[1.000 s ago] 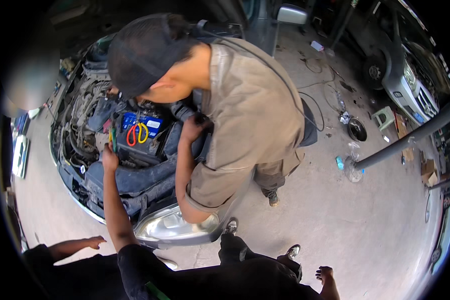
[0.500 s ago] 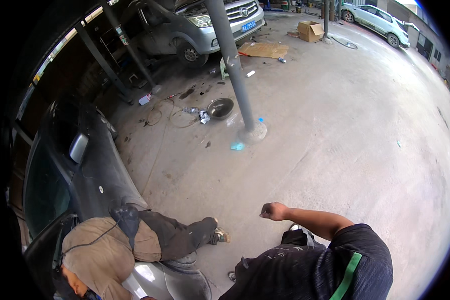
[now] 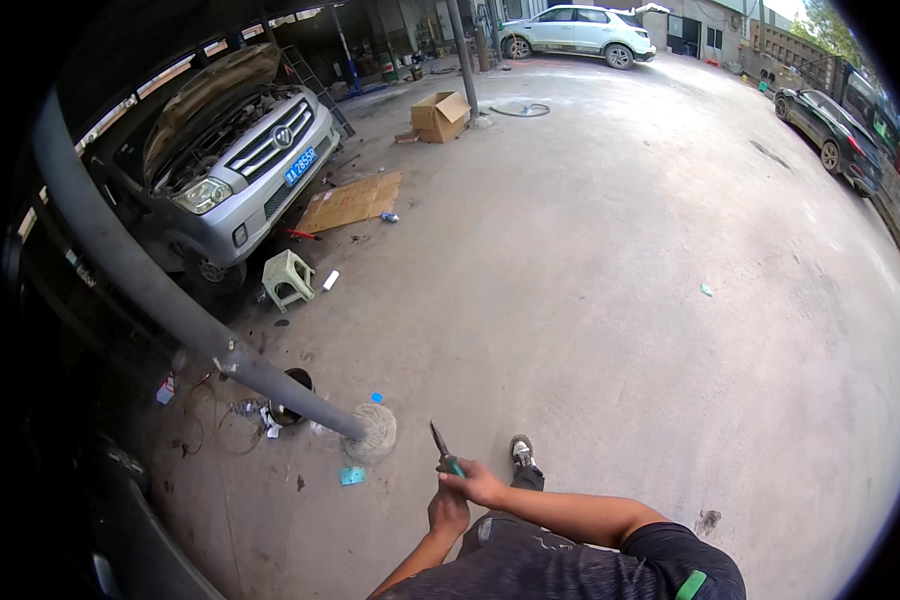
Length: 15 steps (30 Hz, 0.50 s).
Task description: The person works on a car engine with two others, using pliers and a wire to manipulate components near the battery and radiator. The person retrieves a wire from a plastic bag, bends it with pliers, and inserts it into the engine bay while others assist.
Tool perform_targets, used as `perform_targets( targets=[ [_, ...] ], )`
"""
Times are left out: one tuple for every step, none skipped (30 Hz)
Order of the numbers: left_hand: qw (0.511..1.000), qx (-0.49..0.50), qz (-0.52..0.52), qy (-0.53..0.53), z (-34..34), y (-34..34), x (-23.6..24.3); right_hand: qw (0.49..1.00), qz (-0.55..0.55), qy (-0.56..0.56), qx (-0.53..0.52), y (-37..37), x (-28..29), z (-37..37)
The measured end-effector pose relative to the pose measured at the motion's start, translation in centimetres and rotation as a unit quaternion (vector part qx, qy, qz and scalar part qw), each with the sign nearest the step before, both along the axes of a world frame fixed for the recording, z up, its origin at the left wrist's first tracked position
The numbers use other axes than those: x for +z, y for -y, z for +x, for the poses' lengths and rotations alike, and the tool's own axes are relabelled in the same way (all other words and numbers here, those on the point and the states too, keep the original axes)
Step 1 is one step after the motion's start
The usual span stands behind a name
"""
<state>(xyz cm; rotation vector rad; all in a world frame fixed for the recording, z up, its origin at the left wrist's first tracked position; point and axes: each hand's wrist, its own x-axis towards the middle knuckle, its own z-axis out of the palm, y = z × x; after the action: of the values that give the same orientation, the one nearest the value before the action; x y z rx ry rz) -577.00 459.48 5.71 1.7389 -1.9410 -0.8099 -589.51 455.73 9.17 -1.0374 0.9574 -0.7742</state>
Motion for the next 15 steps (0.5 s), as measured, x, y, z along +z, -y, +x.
perform_targets(
  targets=[
    [0.996,-0.086,0.029,0.013,-2.6,4.9,-2.3,0.989,0.127,0.074,0.003,4.8,-2.5,-3.9],
    [0.984,-0.144,0.1,0.037,-6.0,9.7,-0.6,0.981,0.164,0.081,-0.067,8.4,-3.1,-7.4],
    [0.963,-0.198,0.169,0.063,-9.2,14.9,1.2,0.951,0.212,0.152,-0.165,12.6,-3.6,-11.6],
    [0.929,-0.297,0.202,0.095,-11.8,19.9,1.3,0.942,0.207,0.122,-0.233,15.7,-6.6,-16.6],
    [0.885,-0.381,0.234,0.125,-13.5,24.7,1.6,0.938,0.206,0.064,-0.27,18.2,-8.3,-21.4],
    [0.893,-0.381,0.195,0.141,-15.0,29.0,4.0,0.929,0.196,-0.084,-0.303,20.1,-9.8,-26.2],
    [0.897,-0.381,0.193,0.118,-16.4,34.0,5.5,0.887,0.186,-0.314,-0.282,21.2,-11.9,-31.2],
    [0.902,-0.371,0.198,0.097,-16.9,39.0,6.2,0.839,0.146,-0.446,-0.276,22.6,-9.9,-34.1],
    [0.905,-0.37,0.197,0.075,-17.6,43.9,6.7,0.812,0.153,-0.474,-0.305,23.5,-10.5,-37.8],
    [0.918,-0.344,0.185,0.064,-18.1,49.0,7.0,0.756,0.186,-0.542,-0.314,24.6,-10.6,-40.6],
    [0.931,-0.321,0.167,0.054,-18.5,54.5,7.3,0.716,0.246,-0.576,-0.309,25.6,-12.3,-44.1],
    [0.942,-0.296,0.154,0.045,-18.4,59.6,6.9,0.684,0.268,-0.584,-0.346,26.4,-14.1,-46.4],
    [0.951,-0.262,0.158,0.053,-17.5,64.3,5.3,0.646,0.319,-0.592,-0.362,28.0,-15.1,-47.5],
    [0.958,-0.23,0.163,0.06,-16.8,69.2,2.9,0.648,0.357,-0.578,-0.345,29.1,-16.7,-49.0],
    [0.965,-0.198,0.162,0.066,-16.0,74.7,0.8,0.644,0.383,-0.584,-0.312,31.8,-17.2,-49.7]
  ],
)
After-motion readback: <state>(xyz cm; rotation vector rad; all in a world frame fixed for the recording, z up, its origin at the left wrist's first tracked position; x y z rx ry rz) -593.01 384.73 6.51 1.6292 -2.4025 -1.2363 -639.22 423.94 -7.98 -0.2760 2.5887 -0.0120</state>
